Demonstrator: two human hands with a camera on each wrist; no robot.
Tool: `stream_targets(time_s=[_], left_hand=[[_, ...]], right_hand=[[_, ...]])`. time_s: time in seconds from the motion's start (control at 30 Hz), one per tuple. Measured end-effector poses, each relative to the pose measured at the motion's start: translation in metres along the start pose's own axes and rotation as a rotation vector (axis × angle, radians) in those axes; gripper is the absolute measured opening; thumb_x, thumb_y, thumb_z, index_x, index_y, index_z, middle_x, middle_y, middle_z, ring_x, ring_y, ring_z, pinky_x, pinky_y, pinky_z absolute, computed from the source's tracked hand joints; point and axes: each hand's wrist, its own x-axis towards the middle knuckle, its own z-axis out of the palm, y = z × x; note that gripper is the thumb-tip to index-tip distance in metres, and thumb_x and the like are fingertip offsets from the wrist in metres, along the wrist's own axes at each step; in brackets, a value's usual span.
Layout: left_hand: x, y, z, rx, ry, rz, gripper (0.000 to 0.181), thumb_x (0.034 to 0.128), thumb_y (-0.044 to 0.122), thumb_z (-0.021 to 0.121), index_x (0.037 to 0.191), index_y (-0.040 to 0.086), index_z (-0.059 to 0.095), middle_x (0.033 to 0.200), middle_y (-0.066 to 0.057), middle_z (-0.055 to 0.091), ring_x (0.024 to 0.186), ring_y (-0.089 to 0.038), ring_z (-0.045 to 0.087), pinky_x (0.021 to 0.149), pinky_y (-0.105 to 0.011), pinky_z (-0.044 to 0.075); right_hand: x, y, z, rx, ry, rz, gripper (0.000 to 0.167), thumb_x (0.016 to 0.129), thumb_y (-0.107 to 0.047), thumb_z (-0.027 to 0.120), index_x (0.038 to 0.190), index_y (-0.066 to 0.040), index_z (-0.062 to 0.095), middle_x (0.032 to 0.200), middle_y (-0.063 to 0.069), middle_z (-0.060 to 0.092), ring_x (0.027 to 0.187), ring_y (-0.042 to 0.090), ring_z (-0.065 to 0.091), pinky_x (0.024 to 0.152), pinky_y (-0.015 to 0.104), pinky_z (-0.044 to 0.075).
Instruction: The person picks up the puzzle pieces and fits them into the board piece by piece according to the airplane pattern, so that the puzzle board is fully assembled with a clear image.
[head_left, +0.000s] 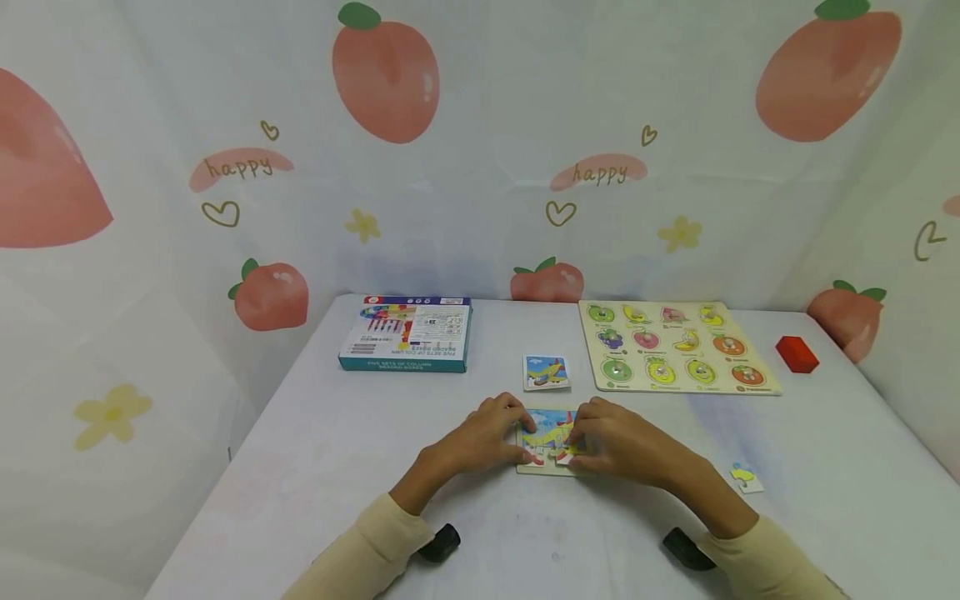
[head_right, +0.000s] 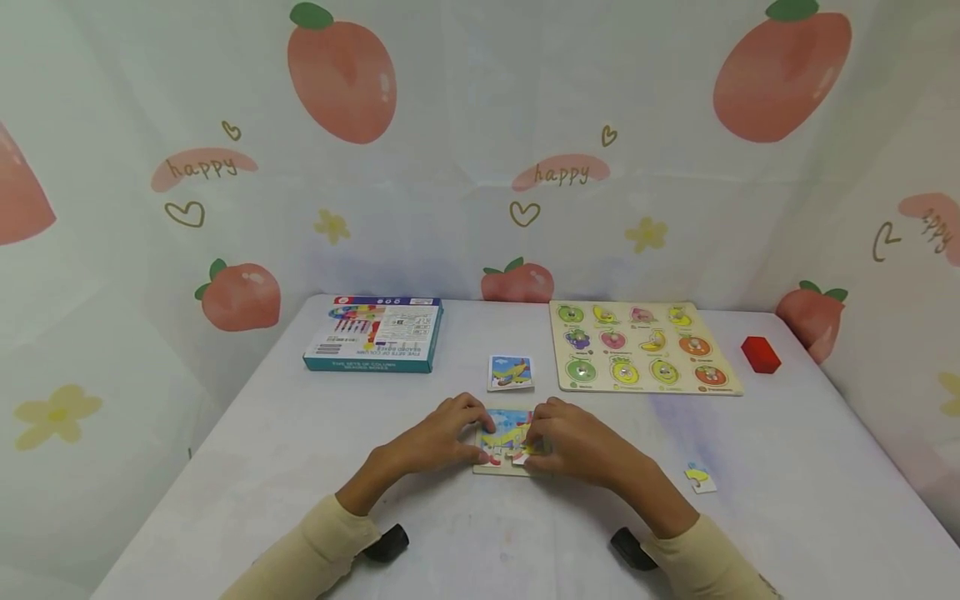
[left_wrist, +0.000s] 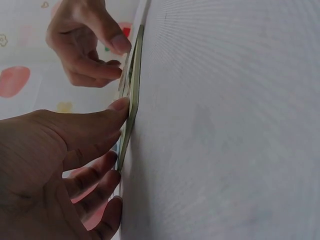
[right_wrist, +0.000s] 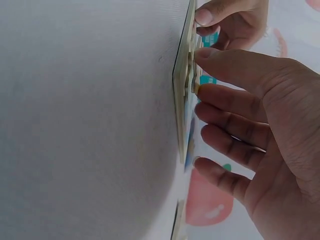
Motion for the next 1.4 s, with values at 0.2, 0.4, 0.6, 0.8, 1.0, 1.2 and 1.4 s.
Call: stream_targets(time_s=[0.2, 0.4, 0.6, 0.8, 1.0, 1.2, 1.4], left_hand=[[0.0, 0.002, 0.0, -0.003, -0.002, -0.005, 0.032, 0.0936, 0.03, 0.084, 0.121, 0.018, 0.072, 0.137, -0.002, 0.055, 0.129, -0.022, 0.049, 0.113, -0.047, 0.044], [0.001, 0.001, -0.001, 0.001, -0.001, -0.013, 0.032, 0.0939, 0.03, 0.083, 0.121, 0.019, 0.072, 0.139, -0.002, 0.055, 0.129, -0.022, 0.049, 0.113, -0.047, 0.044], [0.001, 0.001, 0.0, -0.004, -0.003, -0.024, 0.033, 0.0936, 0.029, 0.084, 0.122, 0.019, 0.072, 0.139, -0.002, 0.054, 0.129, -0.022, 0.048, 0.114, -0.047, 0.044], [0.002, 0.0, 0.001, -0.021, 0.002, -0.02, 0.032, 0.0927, 0.028, 0.085, 0.121, 0.017, 0.073, 0.136, -0.002, 0.055, 0.129, -0.023, 0.048, 0.115, -0.047, 0.043], [0.003, 0.0, 0.001, -0.025, 0.0, -0.016, 0.032, 0.0927, 0.027, 0.085, 0.121, 0.017, 0.074, 0.135, -0.002, 0.055, 0.128, -0.023, 0.048, 0.115, -0.047, 0.043], [0.003, -0.001, 0.002, -0.017, 0.0, -0.008, 0.031, 0.0929, 0.028, 0.084, 0.12, 0.018, 0.073, 0.135, -0.001, 0.055, 0.128, -0.023, 0.049, 0.114, -0.048, 0.043], [0.003, -0.002, 0.001, -0.009, -0.001, -0.005, 0.031, 0.093, 0.028, 0.084, 0.121, 0.018, 0.073, 0.135, -0.001, 0.055, 0.128, -0.022, 0.049, 0.114, -0.047, 0.044]], right_hand=[[0.002, 0.0, 0.0, 0.011, -0.021, 0.018, 0.017, 0.087, -0.032, 0.088, 0.095, -0.02, 0.08, 0.102, -0.01, 0.066, 0.097, 0.008, 0.058, 0.088, 0.034, 0.056], [0.004, 0.0, 0.003, 0.015, -0.056, 0.051, 0.018, 0.087, -0.034, 0.088, 0.097, -0.021, 0.08, 0.106, -0.009, 0.067, 0.1, 0.009, 0.059, 0.091, 0.035, 0.057], [0.008, -0.003, 0.003, 0.023, -0.082, 0.063, 0.018, 0.089, -0.036, 0.086, 0.097, -0.021, 0.081, 0.108, -0.008, 0.068, 0.102, 0.01, 0.059, 0.092, 0.036, 0.057], [0.012, -0.006, 0.005, 0.03, -0.086, 0.058, 0.018, 0.088, -0.036, 0.087, 0.097, -0.021, 0.08, 0.1, -0.013, 0.064, 0.097, 0.007, 0.055, 0.089, 0.033, 0.056], [0.013, -0.007, 0.005, 0.044, -0.09, 0.067, 0.019, 0.088, -0.035, 0.087, 0.097, -0.021, 0.08, 0.101, -0.012, 0.064, 0.098, 0.007, 0.055, 0.089, 0.033, 0.056], [0.011, -0.005, 0.005, 0.072, -0.104, 0.066, 0.02, 0.089, -0.033, 0.086, 0.106, -0.022, 0.082, 0.106, -0.011, 0.067, 0.102, 0.008, 0.057, 0.091, 0.035, 0.056], [0.012, -0.005, 0.006, 0.11, -0.122, 0.046, 0.023, 0.092, -0.033, 0.083, 0.113, -0.023, 0.083, 0.108, -0.011, 0.068, 0.103, 0.008, 0.058, 0.092, 0.034, 0.056]])
